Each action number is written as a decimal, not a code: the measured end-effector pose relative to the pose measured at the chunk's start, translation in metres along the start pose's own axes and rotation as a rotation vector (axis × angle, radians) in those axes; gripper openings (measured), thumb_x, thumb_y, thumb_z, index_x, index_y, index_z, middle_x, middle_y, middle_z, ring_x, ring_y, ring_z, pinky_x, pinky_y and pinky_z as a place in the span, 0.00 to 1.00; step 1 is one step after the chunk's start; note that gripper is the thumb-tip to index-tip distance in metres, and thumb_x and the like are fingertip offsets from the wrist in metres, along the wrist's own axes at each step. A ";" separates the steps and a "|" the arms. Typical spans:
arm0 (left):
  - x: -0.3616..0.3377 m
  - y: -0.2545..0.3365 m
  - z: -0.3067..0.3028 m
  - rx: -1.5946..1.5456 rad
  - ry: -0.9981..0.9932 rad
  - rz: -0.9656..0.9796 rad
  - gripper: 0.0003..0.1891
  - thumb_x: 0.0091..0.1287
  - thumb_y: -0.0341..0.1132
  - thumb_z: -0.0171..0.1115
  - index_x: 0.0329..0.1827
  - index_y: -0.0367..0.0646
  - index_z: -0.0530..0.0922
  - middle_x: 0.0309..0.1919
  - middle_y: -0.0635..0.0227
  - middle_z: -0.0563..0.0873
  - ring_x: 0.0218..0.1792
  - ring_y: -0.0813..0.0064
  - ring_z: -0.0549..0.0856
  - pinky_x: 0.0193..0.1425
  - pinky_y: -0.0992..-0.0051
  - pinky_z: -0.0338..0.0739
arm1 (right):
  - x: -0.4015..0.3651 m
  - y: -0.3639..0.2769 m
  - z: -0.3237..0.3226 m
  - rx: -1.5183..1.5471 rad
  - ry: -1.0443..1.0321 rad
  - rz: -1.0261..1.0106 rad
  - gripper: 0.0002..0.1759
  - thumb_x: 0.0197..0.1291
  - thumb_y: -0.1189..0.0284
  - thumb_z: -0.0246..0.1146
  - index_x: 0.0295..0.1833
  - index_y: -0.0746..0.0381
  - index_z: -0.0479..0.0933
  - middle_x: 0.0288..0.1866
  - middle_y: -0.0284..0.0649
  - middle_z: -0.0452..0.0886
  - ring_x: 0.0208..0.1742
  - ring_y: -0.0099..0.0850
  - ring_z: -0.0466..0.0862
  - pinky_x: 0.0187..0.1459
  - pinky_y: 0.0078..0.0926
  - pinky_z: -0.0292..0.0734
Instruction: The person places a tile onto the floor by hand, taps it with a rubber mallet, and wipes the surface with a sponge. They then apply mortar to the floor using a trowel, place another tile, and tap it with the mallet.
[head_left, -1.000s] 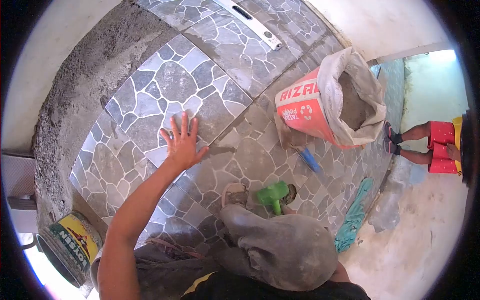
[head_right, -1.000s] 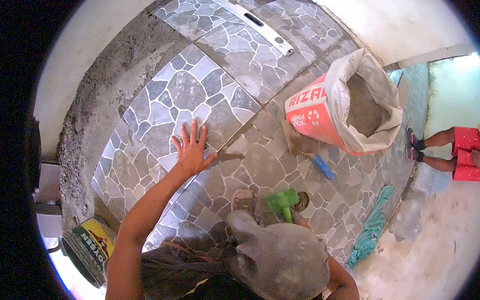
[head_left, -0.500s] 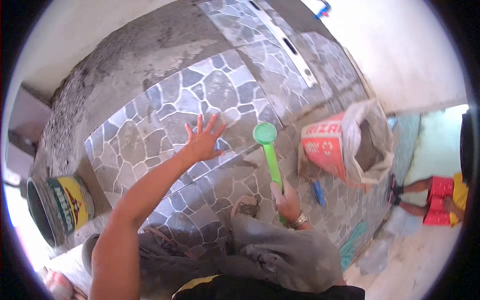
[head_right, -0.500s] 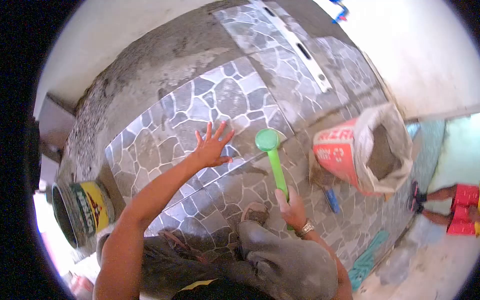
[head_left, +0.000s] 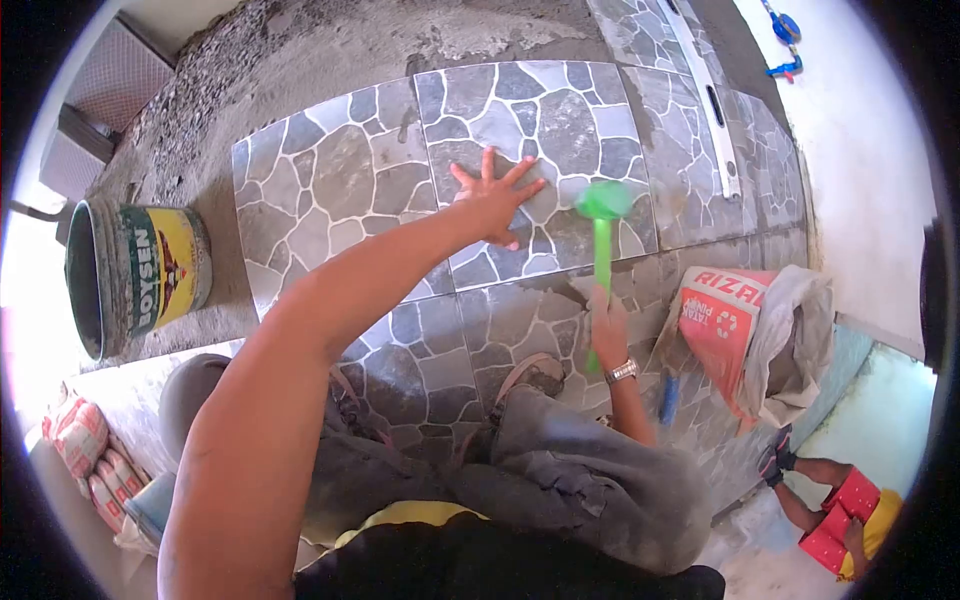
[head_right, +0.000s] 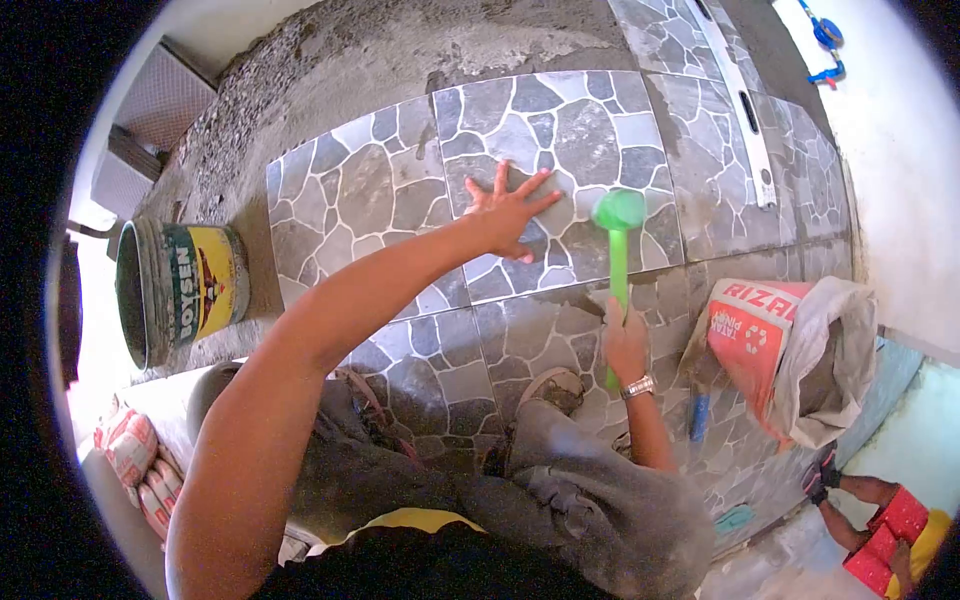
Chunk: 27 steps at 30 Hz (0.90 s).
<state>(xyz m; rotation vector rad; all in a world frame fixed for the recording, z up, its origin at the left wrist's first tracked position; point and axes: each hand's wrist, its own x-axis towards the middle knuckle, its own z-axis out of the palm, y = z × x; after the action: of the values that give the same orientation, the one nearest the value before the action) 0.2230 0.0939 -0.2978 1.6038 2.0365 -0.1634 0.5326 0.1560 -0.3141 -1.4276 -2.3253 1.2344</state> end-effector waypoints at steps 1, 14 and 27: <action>0.001 0.000 0.000 0.002 0.001 0.000 0.60 0.51 0.61 0.77 0.84 0.74 0.47 0.85 0.79 0.38 0.80 0.30 0.40 0.63 0.12 0.55 | 0.002 -0.008 -0.001 -0.003 -0.006 -0.002 0.25 0.76 0.55 0.51 0.43 0.68 0.78 0.29 0.50 0.79 0.31 0.46 0.78 0.36 0.45 0.72; -0.012 -0.038 0.004 -0.001 0.030 -0.033 0.62 0.45 0.51 0.84 0.83 0.80 0.50 0.85 0.75 0.40 0.80 0.30 0.46 0.65 0.17 0.60 | -0.032 -0.022 -0.013 -0.119 0.076 -0.143 0.21 0.76 0.57 0.53 0.46 0.67 0.76 0.28 0.47 0.78 0.29 0.42 0.77 0.33 0.41 0.72; -0.015 -0.033 -0.001 0.007 0.025 -0.061 0.60 0.48 0.54 0.82 0.83 0.78 0.51 0.85 0.72 0.41 0.79 0.29 0.47 0.68 0.20 0.59 | -0.009 0.012 0.004 -0.151 -0.030 -0.056 0.23 0.75 0.56 0.54 0.43 0.68 0.79 0.26 0.49 0.78 0.28 0.42 0.77 0.33 0.43 0.70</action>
<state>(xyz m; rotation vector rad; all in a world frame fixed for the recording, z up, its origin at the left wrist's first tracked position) 0.1944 0.0720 -0.2972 1.5560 2.1080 -0.1740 0.5434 0.1495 -0.3227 -1.3866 -2.5082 1.0936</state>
